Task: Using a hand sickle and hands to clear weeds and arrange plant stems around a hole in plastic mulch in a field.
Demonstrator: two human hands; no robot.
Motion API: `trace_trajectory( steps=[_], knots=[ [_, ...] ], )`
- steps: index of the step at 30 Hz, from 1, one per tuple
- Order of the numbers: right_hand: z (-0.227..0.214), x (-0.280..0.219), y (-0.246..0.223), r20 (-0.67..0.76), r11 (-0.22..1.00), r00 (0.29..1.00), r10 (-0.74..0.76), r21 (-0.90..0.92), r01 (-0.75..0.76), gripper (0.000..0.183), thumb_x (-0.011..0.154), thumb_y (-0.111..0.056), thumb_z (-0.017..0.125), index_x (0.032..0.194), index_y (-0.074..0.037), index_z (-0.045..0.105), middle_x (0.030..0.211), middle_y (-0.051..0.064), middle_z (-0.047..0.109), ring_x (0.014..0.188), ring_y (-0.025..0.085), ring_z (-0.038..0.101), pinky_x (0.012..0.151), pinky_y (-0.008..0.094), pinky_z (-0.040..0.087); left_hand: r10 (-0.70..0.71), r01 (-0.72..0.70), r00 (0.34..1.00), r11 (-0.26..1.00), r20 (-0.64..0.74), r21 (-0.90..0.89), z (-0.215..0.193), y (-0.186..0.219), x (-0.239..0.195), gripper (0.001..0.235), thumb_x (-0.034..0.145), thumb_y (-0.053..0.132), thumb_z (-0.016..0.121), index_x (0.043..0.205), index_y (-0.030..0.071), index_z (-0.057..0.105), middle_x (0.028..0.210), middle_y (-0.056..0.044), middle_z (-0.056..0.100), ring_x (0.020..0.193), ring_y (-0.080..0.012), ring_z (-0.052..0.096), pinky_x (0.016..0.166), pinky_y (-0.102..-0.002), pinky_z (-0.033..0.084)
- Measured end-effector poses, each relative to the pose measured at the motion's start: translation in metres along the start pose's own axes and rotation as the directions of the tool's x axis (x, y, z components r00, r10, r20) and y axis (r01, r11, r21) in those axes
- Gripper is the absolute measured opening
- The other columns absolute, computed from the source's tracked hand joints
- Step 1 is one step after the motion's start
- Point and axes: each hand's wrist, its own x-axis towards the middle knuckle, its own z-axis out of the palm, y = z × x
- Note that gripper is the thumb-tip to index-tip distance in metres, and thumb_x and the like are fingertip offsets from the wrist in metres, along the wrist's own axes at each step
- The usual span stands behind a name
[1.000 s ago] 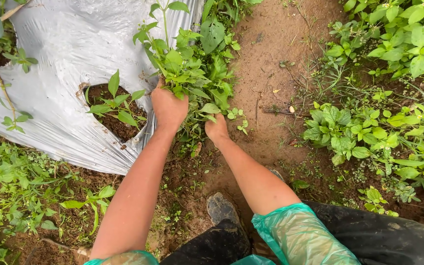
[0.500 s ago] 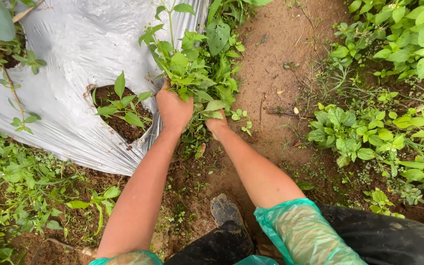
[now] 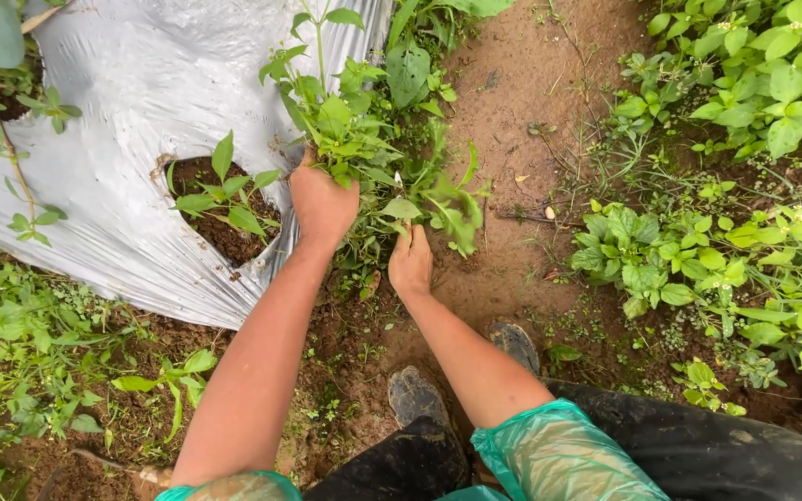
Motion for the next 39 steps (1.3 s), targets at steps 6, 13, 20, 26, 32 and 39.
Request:
trace_trajectory(
  steps=[6,13,20,26,32,39],
  knots=[
    [-0.008,-0.009,0.007,0.025,0.999,0.999,-0.032,-0.032,0.033,0.039,0.110,-0.045,0.029,0.100,-0.014,0.049,0.075,0.016,0.056,0.069,0.031,0.058,0.061,0.048,0.046,-0.098,0.077,0.986,0.986,0.137,0.148,-0.024,0.043,-0.013,0.042,0.092,0.013,0.078,0.121,-0.016,0.070,0.092,-0.031,0.076,0.092,-0.0418,0.078,0.080,-0.052,0.064],
    [-0.043,-0.045,-0.007,0.119,0.994,0.988,0.093,-0.069,-0.085,0.029,0.107,-0.037,0.040,0.093,-0.013,0.049,0.069,0.008,0.049,0.060,0.024,0.051,0.057,0.043,0.043,-0.009,-0.090,0.945,0.954,0.328,0.285,0.031,0.004,-0.004,0.040,0.092,0.004,0.071,0.130,-0.007,0.063,0.112,-0.028,0.071,0.099,-0.0446,0.075,0.081,-0.060,0.065],
    [-0.057,-0.055,0.030,0.042,0.974,0.977,0.211,-0.096,-0.206,0.031,0.103,-0.043,0.045,0.096,-0.013,0.051,0.073,0.010,0.055,0.068,0.029,0.058,0.062,0.046,0.046,0.067,-0.341,0.847,0.830,0.528,0.442,0.079,0.018,-0.015,0.048,0.092,0.002,0.066,0.140,0.001,0.058,0.141,-0.024,0.059,0.110,-0.0406,0.073,0.092,-0.057,0.062],
    [-0.060,-0.042,0.043,-0.033,0.962,0.968,0.247,-0.114,-0.249,0.033,0.099,-0.045,0.048,0.098,-0.012,0.053,0.078,0.018,0.061,0.077,0.038,0.064,0.069,0.051,0.049,0.077,-0.472,0.762,0.747,0.643,0.468,0.144,-0.016,-0.022,0.047,0.099,-0.003,0.052,0.146,0.000,0.051,0.136,-0.023,0.064,0.107,-0.0369,0.075,0.090,-0.056,0.062],
    [-0.061,-0.037,0.047,-0.071,0.964,0.970,0.234,-0.114,-0.241,0.032,0.098,-0.044,0.050,0.100,-0.012,0.054,0.081,0.023,0.062,0.082,0.044,0.065,0.072,0.055,0.049,0.045,-0.425,0.769,0.782,0.638,0.456,0.134,-0.017,-0.015,0.049,0.098,0.000,0.052,0.146,-0.003,0.045,0.120,-0.024,0.071,0.106,-0.0418,0.075,0.090,-0.061,0.059],
    [-0.059,-0.030,0.039,-0.130,0.980,0.973,0.192,-0.021,-0.196,0.026,0.103,-0.038,0.039,0.102,-0.015,0.052,0.079,0.019,0.060,0.080,0.040,0.065,0.071,0.052,0.051,-0.091,-0.038,0.921,0.946,0.379,0.322,0.067,0.007,0.017,0.046,0.092,0.010,0.066,0.137,0.005,0.062,0.102,-0.020,0.075,0.095,-0.0446,0.076,0.086,-0.061,0.060]
  ],
)
